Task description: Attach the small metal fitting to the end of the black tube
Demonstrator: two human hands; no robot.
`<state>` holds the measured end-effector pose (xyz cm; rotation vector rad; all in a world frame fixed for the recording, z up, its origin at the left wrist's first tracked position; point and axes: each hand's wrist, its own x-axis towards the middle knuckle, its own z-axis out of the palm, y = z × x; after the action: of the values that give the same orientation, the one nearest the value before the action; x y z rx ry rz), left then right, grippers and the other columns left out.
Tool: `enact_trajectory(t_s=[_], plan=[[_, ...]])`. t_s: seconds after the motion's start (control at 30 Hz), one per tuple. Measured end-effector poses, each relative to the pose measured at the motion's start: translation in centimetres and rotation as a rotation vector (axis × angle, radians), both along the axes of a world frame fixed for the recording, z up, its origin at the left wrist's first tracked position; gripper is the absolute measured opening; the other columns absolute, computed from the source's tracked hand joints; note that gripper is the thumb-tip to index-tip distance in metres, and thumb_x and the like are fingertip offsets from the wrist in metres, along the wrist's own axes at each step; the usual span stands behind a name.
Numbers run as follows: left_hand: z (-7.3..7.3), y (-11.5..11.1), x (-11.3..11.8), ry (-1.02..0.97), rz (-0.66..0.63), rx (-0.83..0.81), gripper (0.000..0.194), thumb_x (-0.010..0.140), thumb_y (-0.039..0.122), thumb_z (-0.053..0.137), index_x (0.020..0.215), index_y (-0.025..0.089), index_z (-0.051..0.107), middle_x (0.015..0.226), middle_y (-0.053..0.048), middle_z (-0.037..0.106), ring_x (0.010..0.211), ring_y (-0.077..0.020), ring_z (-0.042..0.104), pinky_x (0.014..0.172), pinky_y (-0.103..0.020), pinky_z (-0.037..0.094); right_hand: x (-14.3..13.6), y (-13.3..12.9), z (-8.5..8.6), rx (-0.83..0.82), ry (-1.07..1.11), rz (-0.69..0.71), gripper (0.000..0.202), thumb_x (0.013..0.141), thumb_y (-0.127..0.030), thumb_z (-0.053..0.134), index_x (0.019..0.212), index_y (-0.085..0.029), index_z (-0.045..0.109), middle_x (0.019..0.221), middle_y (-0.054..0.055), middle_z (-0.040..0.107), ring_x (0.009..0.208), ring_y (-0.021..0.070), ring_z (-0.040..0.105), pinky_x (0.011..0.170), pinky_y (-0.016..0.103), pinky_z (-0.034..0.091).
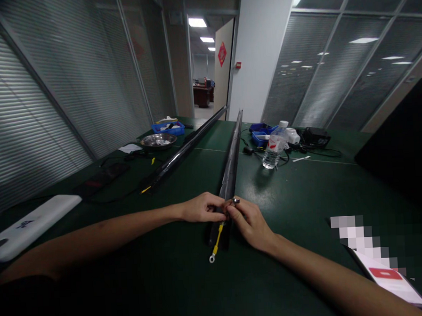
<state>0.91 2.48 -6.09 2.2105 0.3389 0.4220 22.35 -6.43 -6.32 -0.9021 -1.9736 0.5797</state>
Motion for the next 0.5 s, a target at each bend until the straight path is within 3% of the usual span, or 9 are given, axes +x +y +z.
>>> enact_trajectory(t_s=[0.3,0.5], plan=[[-0.24,0.2,-0.02,-0.01,-0.026,0.031,0.021,0.098,0.031,0.069,0.104,0.012,0.077,0.088,-0.003,0.069,0.068,-0.0108,0.054,0.062,-0.02,0.036,0.11,-0.06,-0.19,-0.051,0.003,-0.013,0.033,0.111,-0.04,0.048,0.095,-0.019,0.068,0.073,0.002,0.062,0.066,0.0178,0.06,0.061,0.028,0.047],[-0.23,0.3,0.03,-0.028,-0.052,0.017,0.021,0.099,0.029,0.067,0.105,0.013,0.078,0.097,-0.006,0.071,0.083,-0.0156,0.062,0.072,-0.021,0.041,0.14,-0.08,-0.13,-0.058,0.004,-0.016,0.031,0.111,-0.039,0.049,0.094,-0.019,0.066,0.075,0.001,0.062,0.065,0.0164,0.059,0.061,0.028,0.046]])
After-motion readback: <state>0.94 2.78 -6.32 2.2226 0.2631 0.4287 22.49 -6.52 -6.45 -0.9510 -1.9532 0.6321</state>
